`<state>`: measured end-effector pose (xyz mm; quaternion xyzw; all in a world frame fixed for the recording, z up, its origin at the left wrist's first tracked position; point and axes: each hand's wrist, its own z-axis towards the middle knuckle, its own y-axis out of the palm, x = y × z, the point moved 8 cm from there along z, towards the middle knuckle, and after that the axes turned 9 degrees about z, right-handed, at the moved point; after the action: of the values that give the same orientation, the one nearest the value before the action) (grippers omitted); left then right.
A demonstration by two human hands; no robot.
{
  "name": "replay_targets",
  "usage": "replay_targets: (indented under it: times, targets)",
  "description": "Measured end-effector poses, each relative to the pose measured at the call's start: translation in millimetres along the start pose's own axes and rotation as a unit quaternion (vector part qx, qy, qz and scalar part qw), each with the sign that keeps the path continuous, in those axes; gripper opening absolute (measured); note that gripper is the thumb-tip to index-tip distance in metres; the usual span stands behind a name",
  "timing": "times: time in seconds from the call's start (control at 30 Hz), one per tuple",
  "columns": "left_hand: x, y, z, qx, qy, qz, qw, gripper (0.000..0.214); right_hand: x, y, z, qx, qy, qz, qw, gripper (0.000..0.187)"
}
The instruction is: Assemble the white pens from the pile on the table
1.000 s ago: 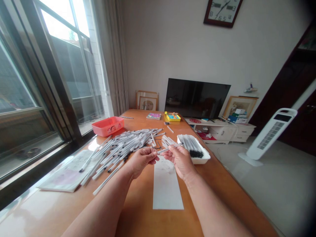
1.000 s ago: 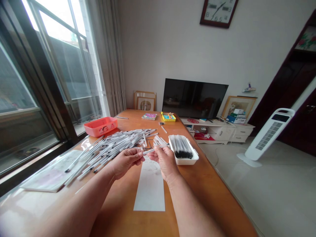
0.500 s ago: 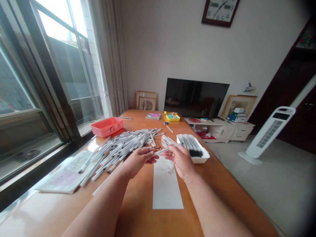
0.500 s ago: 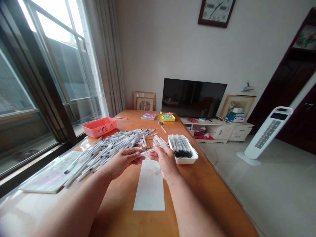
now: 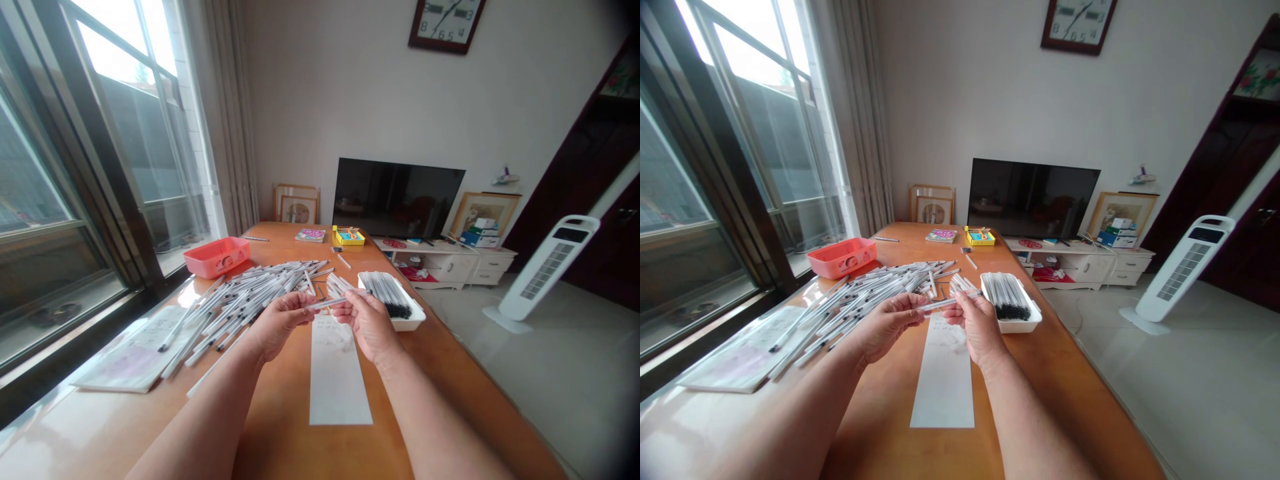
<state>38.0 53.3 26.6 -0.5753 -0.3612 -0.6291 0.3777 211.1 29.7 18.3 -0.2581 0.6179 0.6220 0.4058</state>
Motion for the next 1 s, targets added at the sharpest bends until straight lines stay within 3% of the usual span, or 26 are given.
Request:
replay_targets:
  times: [0.23, 0.43, 0.77, 1.0]
  targets:
    - [-4.0, 3.2, -1.0, -0.021, -0.017, 0.021, 0.999, 0.027, -3.0, 5.3, -2.2, -0.018, -0.006, 0.003, 1.000, 0.028]
    - [-2.6, 0.7, -1.2, -0.027, 0.008, 0.036, 0.999, 0.025, -5.1, 10.0, -4.8, -0.041, -0.014, 0.003, 0.999, 0.026]
    - [-6.6, -2.6, 3.6, 0.011, 0.013, 0.044, 0.999, 0.027, 3.7, 10.9, -2.2, -0.043, 0.006, 0.036, 0.998, 0.030]
    - [-7.0, -10.2, 5.5, 0.034, 0.011, 0.054, 0.998, 0.029, -0.5, 5.9, -0.3, -0.037, 0.007, -0.001, 0.999, 0.034]
